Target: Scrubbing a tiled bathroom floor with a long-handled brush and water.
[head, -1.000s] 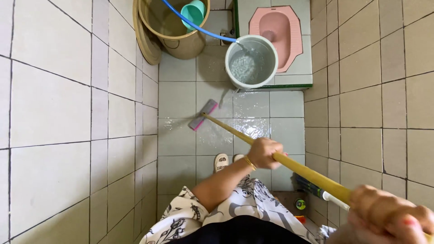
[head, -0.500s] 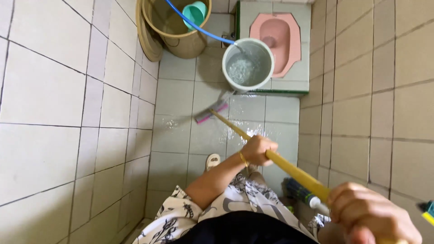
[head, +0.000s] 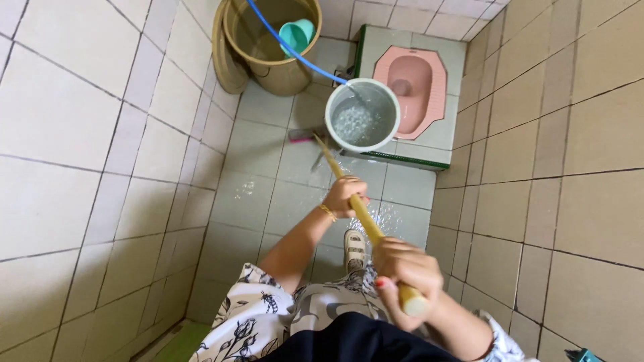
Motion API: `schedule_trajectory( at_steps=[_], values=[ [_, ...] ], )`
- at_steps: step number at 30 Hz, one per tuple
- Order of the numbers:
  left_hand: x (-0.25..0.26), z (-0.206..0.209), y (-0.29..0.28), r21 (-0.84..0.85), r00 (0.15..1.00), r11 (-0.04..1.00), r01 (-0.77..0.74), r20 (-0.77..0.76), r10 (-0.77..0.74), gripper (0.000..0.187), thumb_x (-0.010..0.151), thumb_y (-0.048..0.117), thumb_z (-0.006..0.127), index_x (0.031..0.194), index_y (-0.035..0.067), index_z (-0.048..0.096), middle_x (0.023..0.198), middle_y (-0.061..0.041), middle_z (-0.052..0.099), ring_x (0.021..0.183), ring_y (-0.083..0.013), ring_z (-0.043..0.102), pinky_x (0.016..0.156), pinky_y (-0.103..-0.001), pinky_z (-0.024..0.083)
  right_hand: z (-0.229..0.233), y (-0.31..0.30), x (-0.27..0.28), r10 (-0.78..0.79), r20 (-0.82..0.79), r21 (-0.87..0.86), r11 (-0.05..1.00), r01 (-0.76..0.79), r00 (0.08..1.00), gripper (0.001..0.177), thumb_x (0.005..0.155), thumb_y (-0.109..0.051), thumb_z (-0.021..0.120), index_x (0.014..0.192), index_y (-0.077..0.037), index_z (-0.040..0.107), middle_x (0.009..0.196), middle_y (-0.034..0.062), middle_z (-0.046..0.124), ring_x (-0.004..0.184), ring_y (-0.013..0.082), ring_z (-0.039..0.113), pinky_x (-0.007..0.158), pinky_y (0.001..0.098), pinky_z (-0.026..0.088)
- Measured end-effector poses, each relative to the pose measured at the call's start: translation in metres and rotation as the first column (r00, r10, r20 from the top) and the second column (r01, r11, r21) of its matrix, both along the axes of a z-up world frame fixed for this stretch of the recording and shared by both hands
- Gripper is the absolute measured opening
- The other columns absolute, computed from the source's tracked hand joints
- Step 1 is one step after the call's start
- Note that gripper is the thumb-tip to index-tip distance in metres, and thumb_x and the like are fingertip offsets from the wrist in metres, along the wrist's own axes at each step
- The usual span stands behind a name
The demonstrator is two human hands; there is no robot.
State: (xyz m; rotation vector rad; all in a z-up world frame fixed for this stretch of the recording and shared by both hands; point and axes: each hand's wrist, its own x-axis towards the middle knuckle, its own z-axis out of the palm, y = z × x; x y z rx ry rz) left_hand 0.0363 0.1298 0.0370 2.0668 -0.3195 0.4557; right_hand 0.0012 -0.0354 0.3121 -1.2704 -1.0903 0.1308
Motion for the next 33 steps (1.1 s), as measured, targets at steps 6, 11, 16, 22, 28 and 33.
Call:
schedule_trajectory(
  at_steps=[6,11,16,22,28,33],
  values=[
    [-0.044,0.098,0.005,-0.17,0.974,0.962,-0.211,0.041,0.221,0.055,0.076,0.015,0.076,0.119,0.006,0.044,0.119,-0.008,0.05,0.116,-0.0257,0.046,0.105,-0.04,0.036,0.04,0.023,0.007,0.081,0.104,-0.105,0.992,-0.07,0.991,0.025,0.088,-0.022,0.07,0.081,-0.012,0.049,0.069,-0.0003,0.053,0.063,0.0164,0.051,0.073,0.0346,0.05],
    [-0.12,0.208,0.007,-0.279,0.868,0.923,-0.264,0.35,0.353,0.062,0.105,0.054,0.042,0.152,0.017,0.028,0.153,-0.002,0.037,0.149,-0.0189,0.032,0.134,-0.047,0.019,0.002,0.065,-0.011,0.129,0.449,-0.327,0.944,0.028,0.884,0.065,0.085,-0.063,0.067,0.113,-0.005,0.059,0.115,0.0141,0.055,0.111,0.0322,0.055,0.111,0.061,0.033],
    [-0.192,0.236,0.004,-0.356,0.825,0.902,-0.244,0.412,0.386,0.05,0.085,0.034,0.068,0.13,0.02,0.052,0.128,-0.004,0.056,0.125,-0.0246,0.054,0.117,-0.051,0.043,-0.143,0.107,-0.009,0.159,0.184,-0.335,0.938,-0.09,0.97,0.058,0.078,-0.022,0.078,0.124,-0.005,0.046,0.126,0.0125,0.053,0.116,0.0278,0.05,0.101,0.0411,0.048],
    [-0.214,0.243,0.03,-0.347,0.878,0.927,-0.145,0.386,0.282,0.013,0.084,0.001,0.064,0.092,0.009,0.059,0.08,-0.001,0.066,0.065,-0.0129,0.065,0.059,-0.026,0.053,-0.253,0.149,0.0,0.36,0.17,-0.759,0.641,-0.111,0.917,0.038,0.084,-0.036,0.08,0.112,-0.011,0.074,0.13,0.0151,0.063,0.127,0.0334,0.049,0.108,0.0516,0.043],
    [-0.27,0.282,0.071,-0.5,0.811,0.821,-0.276,0.337,0.478,0.016,0.088,0.012,0.067,0.082,0.008,0.053,0.062,0.0,0.058,0.048,-0.013,0.054,0.046,-0.028,0.051,-0.255,0.204,-0.037,0.482,0.038,-0.66,0.67,-0.34,0.875,0.014,0.079,-0.017,0.082,0.087,-0.011,0.072,0.084,-0.0003,0.078,0.098,0.0238,0.076,0.119,0.0618,0.034],
    [-0.28,0.224,0.084,-0.369,0.841,0.824,-0.431,0.167,0.515,0.022,0.096,0.021,0.058,0.077,0.014,0.047,0.059,0.002,0.055,0.051,-0.0117,0.055,0.065,-0.033,0.061,-0.384,0.22,-0.022,0.282,0.163,-0.554,0.819,-0.149,0.946,0.032,0.082,-0.016,0.078,0.06,-0.016,0.055,0.06,-0.0032,0.058,0.064,0.0181,0.06,0.094,0.0396,0.052]
  ],
)
